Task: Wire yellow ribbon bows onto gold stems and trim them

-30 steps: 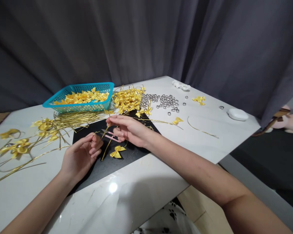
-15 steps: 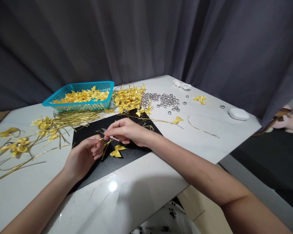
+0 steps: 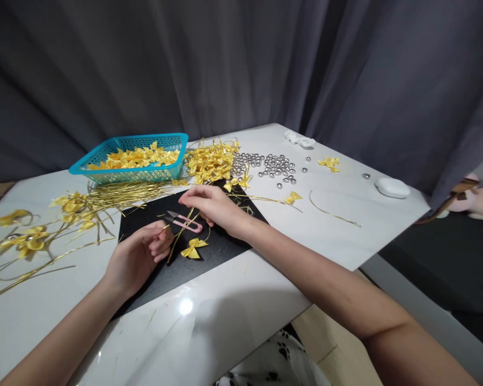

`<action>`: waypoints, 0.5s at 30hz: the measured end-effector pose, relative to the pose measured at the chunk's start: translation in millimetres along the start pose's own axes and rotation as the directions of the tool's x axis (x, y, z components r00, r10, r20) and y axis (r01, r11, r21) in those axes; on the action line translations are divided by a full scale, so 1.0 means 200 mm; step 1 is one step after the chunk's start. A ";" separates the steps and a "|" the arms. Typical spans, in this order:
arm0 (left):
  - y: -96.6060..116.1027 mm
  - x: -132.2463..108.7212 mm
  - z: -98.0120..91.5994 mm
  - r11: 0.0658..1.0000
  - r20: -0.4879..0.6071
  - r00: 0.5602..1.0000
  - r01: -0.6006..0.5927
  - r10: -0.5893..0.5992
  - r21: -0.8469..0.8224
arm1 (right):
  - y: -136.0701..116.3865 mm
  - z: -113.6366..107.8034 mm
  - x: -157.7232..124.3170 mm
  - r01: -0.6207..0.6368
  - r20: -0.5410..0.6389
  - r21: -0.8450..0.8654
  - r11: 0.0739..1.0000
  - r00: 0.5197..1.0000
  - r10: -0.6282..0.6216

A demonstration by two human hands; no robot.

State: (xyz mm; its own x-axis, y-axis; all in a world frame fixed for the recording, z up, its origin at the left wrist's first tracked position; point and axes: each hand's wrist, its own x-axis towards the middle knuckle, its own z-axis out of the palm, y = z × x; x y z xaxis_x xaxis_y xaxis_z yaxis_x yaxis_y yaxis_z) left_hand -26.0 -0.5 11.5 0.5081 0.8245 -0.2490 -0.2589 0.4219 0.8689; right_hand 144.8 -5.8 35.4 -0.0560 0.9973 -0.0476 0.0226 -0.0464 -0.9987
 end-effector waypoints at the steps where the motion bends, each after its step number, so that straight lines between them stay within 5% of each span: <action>1: 0.00 0.00 0.00 1.000 0.000 1.000 -0.001 0.001 -0.008 | 0.00 0.01 0.00 -0.004 -0.005 -0.042 0.999 1.000 0.004; 5: 0.00 0.00 0.00 0.998 -0.010 1.000 -0.007 0.007 -0.055 | 0.00 0.01 -0.01 -0.067 0.147 -0.212 0.975 0.984 0.100; 11: 0.01 0.00 -0.01 0.996 -0.024 1.000 -0.004 0.002 -0.086 | 0.00 -0.04 -0.01 -0.090 0.484 -0.158 0.983 0.861 0.157; 15: 0.02 0.00 -0.01 0.993 -0.036 0.999 0.001 -0.005 -0.117 | -0.01 -0.09 0.01 -0.250 0.520 -0.129 0.960 0.807 0.280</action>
State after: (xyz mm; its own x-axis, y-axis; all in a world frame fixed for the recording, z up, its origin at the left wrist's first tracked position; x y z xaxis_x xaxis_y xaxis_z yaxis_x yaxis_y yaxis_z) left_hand -27.9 1.2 14.1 0.4795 0.8354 -0.2685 -0.3525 0.4636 0.8129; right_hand 162.3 -3.0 38.6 -0.5576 0.7623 -0.3286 0.1640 -0.2869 -0.9438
